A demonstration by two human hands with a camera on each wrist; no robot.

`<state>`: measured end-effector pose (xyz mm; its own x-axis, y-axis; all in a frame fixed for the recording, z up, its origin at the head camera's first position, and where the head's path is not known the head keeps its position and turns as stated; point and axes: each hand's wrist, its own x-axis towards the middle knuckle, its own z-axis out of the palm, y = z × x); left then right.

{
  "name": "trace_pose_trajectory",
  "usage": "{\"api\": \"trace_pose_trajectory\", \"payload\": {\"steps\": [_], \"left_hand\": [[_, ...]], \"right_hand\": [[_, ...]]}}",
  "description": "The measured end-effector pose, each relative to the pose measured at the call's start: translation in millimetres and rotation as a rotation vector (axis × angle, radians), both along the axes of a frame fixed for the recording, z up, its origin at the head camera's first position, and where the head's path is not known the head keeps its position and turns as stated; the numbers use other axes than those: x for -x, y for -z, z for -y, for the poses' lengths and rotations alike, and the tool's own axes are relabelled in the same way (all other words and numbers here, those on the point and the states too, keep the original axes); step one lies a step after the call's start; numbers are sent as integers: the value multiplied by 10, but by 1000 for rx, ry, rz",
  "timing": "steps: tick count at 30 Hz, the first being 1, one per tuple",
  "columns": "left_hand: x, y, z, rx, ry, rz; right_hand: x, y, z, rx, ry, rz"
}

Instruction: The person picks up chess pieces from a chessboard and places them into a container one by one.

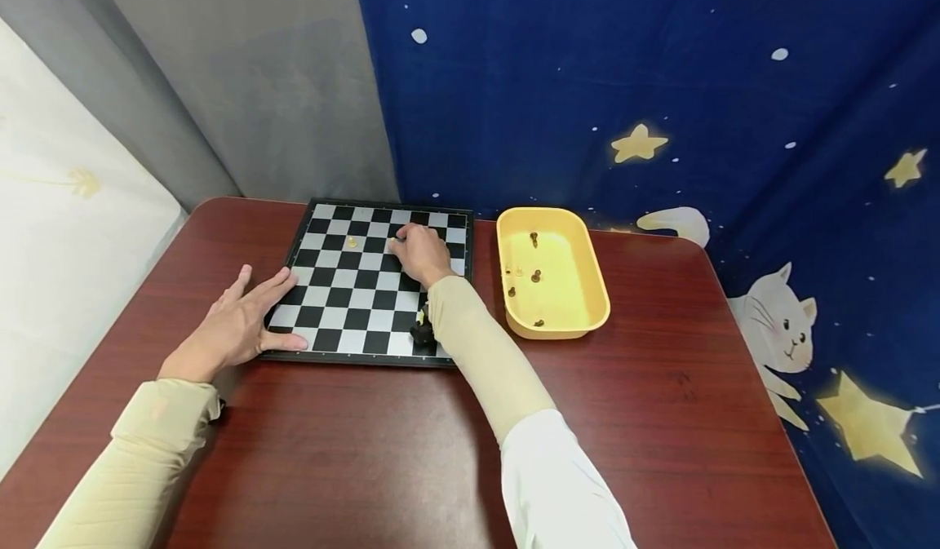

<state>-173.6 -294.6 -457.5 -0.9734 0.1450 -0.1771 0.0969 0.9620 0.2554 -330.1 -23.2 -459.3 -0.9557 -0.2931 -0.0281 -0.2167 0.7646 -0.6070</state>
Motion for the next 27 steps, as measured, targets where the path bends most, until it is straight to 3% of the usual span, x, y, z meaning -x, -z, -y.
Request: {"api": "trace_pose_trajectory", "payload": {"steps": [12, 27], "left_hand": [[-14, 7, -17, 8, 7, -1], [-17, -18, 10, 16, 1, -3]], "right_hand": [[-27, 46, 16, -20, 31, -65], [-28, 9, 51, -16, 30, -48]]}}
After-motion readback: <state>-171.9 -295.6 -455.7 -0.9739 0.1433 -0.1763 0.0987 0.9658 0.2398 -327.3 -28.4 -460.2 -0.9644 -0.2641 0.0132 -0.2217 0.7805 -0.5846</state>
